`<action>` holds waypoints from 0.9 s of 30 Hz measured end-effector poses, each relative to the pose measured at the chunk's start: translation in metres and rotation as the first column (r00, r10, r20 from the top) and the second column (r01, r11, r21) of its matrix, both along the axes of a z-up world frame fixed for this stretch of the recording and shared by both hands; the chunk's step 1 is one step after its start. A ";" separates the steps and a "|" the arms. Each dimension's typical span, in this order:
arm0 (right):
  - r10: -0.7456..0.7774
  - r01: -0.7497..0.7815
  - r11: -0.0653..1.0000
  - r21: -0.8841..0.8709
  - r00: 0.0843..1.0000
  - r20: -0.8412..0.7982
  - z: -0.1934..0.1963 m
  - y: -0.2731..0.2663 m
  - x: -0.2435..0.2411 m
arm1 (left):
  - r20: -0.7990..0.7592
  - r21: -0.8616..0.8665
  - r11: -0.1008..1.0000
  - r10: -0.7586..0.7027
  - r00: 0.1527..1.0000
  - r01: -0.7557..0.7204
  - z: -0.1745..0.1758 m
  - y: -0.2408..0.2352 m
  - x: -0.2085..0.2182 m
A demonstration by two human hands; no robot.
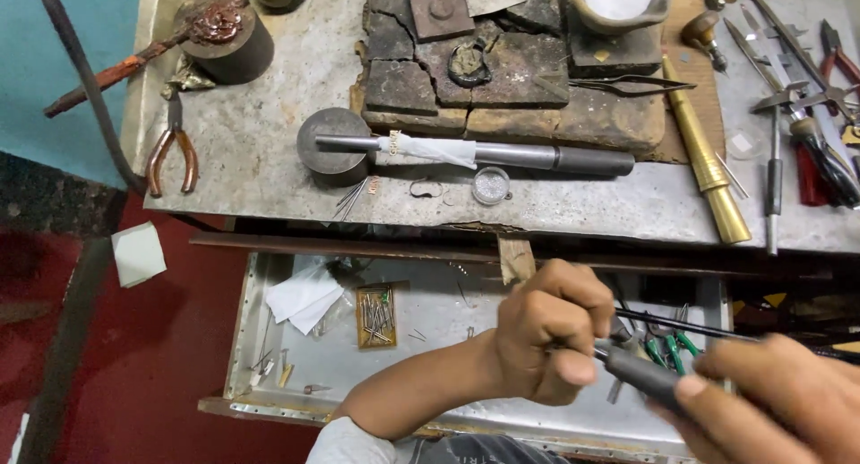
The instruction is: The person uses a small metal tool to adjust a ring held on a mandrel, then switches to a rotary tool to grind or polish the ring's surface. The ring is handled directly and with tools throughout the clip.
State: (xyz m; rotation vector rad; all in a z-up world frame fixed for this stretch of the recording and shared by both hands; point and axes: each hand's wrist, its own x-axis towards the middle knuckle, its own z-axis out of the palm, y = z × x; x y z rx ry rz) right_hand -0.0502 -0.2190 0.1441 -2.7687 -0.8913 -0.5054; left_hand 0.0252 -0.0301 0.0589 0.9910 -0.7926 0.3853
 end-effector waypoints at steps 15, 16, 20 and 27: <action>0.109 -0.084 0.982 -0.170 0.984 0.139 -0.032 -0.024 0.014 | 0.040 0.071 0.995 0.065 0.997 -0.068 -0.004 -0.007 -0.001; 0.212 -0.158 0.968 -0.195 0.931 0.297 -0.039 -0.025 0.017 | 0.043 0.093 0.992 0.082 0.996 -0.086 -0.006 -0.008 -0.002; 0.093 -0.058 0.981 -0.183 0.978 0.189 -0.038 -0.020 -0.003 | 0.101 0.094 0.991 0.085 0.991 -0.095 -0.005 -0.006 -0.003; -0.222 0.212 0.975 -0.065 0.918 -0.328 -0.040 -0.026 -0.003 | 0.169 0.124 0.981 0.130 0.977 -0.152 -0.013 -0.001 0.001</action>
